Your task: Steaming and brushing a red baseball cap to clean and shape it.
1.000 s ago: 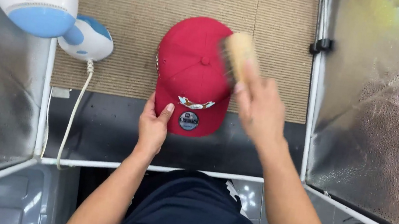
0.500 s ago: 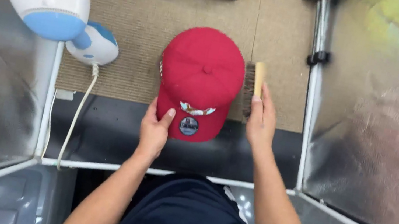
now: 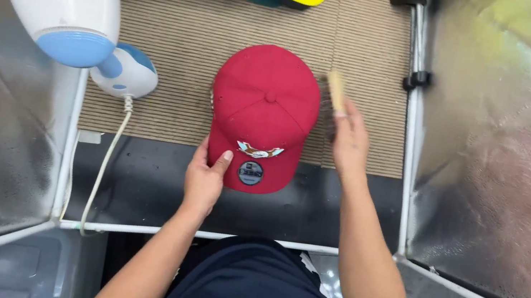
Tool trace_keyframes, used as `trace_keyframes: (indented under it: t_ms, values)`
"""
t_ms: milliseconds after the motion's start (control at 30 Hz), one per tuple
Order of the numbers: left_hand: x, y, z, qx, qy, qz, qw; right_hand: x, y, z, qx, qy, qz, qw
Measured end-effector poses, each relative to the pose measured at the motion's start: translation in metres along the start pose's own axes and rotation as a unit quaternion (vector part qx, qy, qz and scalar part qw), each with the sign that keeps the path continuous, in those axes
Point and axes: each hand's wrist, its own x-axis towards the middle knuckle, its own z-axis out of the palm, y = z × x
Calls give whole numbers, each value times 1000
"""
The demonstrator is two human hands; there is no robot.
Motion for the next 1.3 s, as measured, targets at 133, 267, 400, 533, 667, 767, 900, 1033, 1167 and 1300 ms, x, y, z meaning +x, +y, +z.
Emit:
trace_keyframes:
  t_ms: [133,267,400,533,667,767,900,1033,1167,1300]
  values:
    - [-34,7,-12,77,124,237,960,-61,-41,-9,107,107,-138,979]
    - [-69,66,-12,47,74,371,925,-96,-34,19,44,134,-301,943]
    - [-69,104,-3,-13,-93,227,969,-110,-45,42,16,73,-487,870]
    - [-48,104,-13,1,-135,106,985,-98,-54,16,25,-151,-454,878]
    - [-51,117,-27,108,-127,65,984,-76,-74,-4,10,-217,-422,880]
    - [-42,99,-25,97,-41,173,979,-31,-67,-3,19,-95,-413,906]
    - [-56,91,-10,224,-6,308,925,21,-63,15,-4,-87,-367,926]
    - [-64,88,26,394,16,471,789,55,-48,19,23,-144,-342,928]
    - [-9,38,-8,313,42,292,903,56,-63,17,-91,-152,-325,929]
    - [5,12,-43,233,9,152,960,68,-74,20,-163,-157,-367,902]
